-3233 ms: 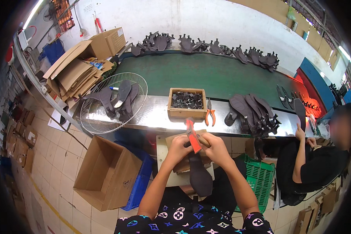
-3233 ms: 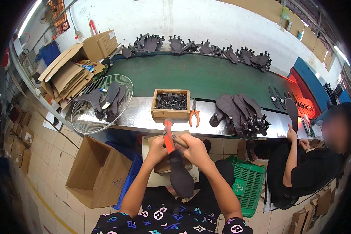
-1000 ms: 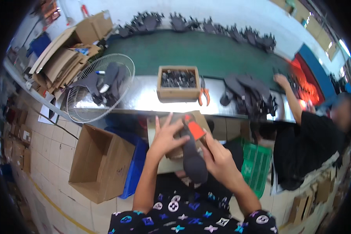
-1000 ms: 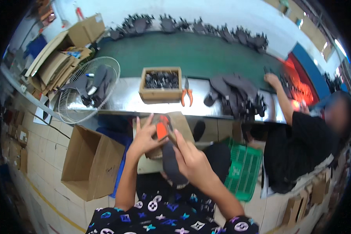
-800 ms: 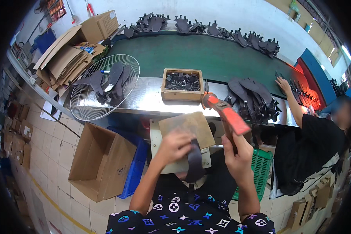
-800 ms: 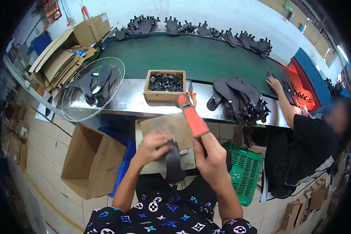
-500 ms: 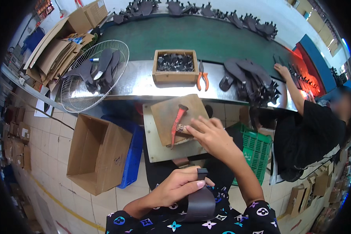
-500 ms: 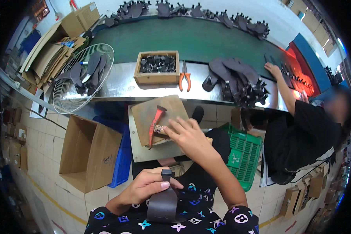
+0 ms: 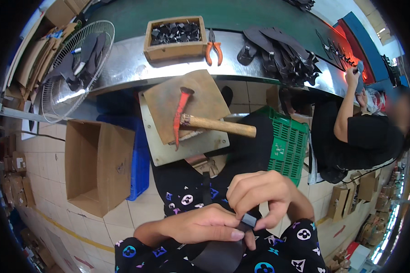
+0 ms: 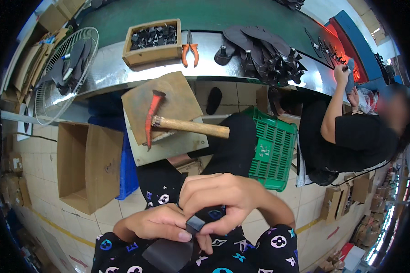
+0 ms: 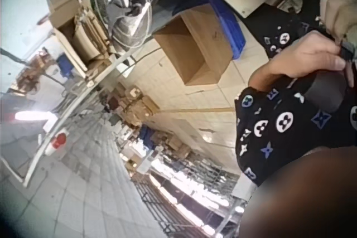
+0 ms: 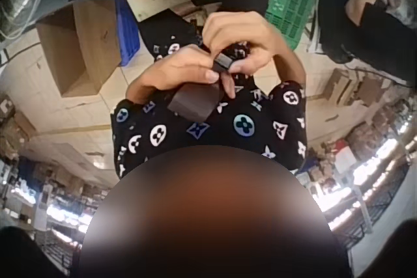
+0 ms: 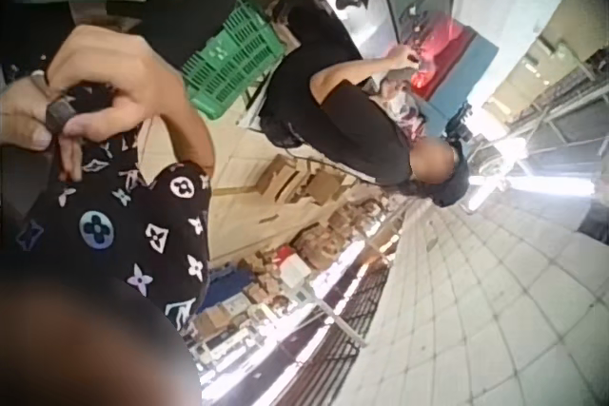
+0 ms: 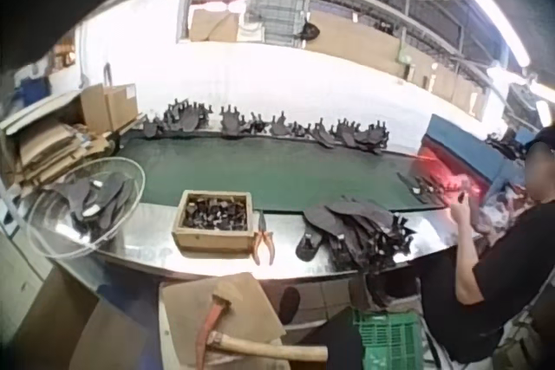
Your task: Assembling shoe components by hammering and fitting parts together on a factory workbench.
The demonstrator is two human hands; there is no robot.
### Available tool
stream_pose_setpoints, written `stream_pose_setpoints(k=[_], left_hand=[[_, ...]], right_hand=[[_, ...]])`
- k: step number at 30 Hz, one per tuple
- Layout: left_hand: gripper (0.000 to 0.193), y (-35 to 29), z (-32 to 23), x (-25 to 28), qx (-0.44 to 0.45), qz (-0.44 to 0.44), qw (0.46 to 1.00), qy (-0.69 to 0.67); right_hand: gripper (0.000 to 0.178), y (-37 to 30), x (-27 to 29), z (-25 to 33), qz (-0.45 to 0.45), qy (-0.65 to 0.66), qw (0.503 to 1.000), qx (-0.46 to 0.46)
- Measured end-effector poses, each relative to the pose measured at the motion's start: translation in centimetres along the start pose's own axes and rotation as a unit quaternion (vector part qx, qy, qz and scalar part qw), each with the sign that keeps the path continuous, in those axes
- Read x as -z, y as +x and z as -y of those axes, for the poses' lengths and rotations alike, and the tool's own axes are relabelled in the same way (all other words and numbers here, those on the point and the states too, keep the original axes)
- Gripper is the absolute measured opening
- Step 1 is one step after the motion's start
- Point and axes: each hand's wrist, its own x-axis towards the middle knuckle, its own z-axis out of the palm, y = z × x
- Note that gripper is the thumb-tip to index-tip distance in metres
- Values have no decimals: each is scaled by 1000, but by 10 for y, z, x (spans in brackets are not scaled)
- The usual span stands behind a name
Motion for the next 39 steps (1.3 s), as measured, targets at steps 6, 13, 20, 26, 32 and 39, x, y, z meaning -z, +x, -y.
stream_pose_setpoints(k=[6, 13, 20, 26, 32, 39], left_hand=[[35, 8, 11, -1, -7, 133, 991, -13], [36, 16, 24, -2, -9, 189, 980, -70], [33, 18, 22, 5, -11, 195, 981, -13], [32, 17, 20, 8, 14, 208, 975, 78], [32, 16, 23, 1, -31, 167, 980, 99], [31, 20, 30, 2, -15, 172, 983, 61]], right_hand=[[21, 16, -6, 40, 150, -34, 988, -18], [29, 18, -10, 56, 185, -152, 971, 10], [31, 10, -14, 56, 142, -168, 976, 4], [29, 6, -14, 54, 117, -186, 975, 20], [31, 7, -4, 56, 166, -176, 970, -5], [29, 4, -4, 53, 187, -154, 970, -17]])
